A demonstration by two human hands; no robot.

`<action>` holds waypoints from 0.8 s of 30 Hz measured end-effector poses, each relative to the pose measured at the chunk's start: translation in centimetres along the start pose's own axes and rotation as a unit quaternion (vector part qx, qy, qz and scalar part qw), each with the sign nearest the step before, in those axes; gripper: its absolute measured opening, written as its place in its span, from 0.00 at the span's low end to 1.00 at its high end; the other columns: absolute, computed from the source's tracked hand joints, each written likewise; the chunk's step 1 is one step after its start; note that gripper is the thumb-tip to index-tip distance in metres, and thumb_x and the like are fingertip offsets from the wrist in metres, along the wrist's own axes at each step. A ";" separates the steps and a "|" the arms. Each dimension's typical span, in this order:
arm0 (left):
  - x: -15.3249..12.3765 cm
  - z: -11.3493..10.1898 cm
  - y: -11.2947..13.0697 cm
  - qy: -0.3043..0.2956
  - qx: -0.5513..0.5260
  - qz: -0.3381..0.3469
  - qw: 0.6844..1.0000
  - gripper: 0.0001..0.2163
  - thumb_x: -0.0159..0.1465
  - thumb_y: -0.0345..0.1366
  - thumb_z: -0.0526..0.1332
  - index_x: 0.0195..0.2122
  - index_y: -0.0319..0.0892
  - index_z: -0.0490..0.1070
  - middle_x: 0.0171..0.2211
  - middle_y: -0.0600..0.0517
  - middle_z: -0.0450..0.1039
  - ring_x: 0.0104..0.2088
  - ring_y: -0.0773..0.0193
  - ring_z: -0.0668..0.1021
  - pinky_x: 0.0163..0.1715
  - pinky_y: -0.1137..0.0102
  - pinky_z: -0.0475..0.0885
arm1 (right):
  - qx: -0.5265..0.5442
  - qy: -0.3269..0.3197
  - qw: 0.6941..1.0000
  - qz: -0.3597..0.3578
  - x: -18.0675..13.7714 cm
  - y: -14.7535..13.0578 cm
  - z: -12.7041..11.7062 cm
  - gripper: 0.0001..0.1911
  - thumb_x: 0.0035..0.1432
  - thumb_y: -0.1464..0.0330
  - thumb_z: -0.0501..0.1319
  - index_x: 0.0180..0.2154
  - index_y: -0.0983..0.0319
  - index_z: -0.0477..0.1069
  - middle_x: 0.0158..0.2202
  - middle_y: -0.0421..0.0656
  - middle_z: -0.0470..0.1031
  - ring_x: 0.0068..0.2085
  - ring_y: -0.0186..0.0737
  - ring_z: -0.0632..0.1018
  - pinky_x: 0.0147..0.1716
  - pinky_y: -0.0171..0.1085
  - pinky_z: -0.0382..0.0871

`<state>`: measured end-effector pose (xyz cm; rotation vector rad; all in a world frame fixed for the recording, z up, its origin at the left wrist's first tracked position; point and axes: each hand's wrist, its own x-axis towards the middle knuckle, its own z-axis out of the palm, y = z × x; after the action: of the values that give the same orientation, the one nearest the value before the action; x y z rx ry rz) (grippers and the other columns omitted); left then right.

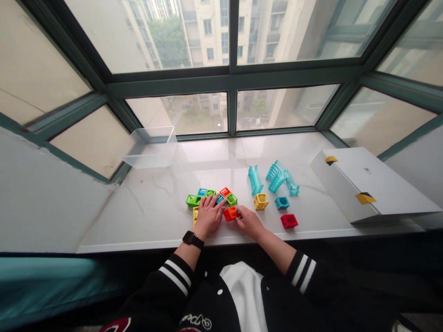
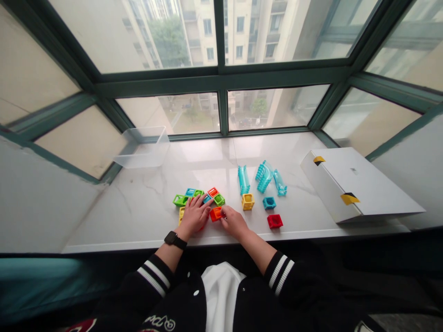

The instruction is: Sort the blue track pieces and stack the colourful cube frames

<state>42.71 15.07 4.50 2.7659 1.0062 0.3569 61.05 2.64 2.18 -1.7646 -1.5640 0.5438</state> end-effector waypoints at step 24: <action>-3.5 -3.0 3.9 -0.008 -0.484 -0.100 0.869 0.22 0.73 0.52 0.57 0.62 0.47 0.72 0.50 0.46 0.80 0.40 0.58 0.82 0.41 0.63 0.78 | 0.153 0.098 0.982 -0.041 -3.0 -2.9 -3.1 0.12 0.74 0.57 0.57 0.45 0.58 0.72 0.40 0.45 0.81 0.39 0.43 0.81 0.41 0.41 0.76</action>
<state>41.62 10.13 7.69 1.7392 0.7784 0.5972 60.79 -0.92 5.99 -1.4676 -1.3314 0.5230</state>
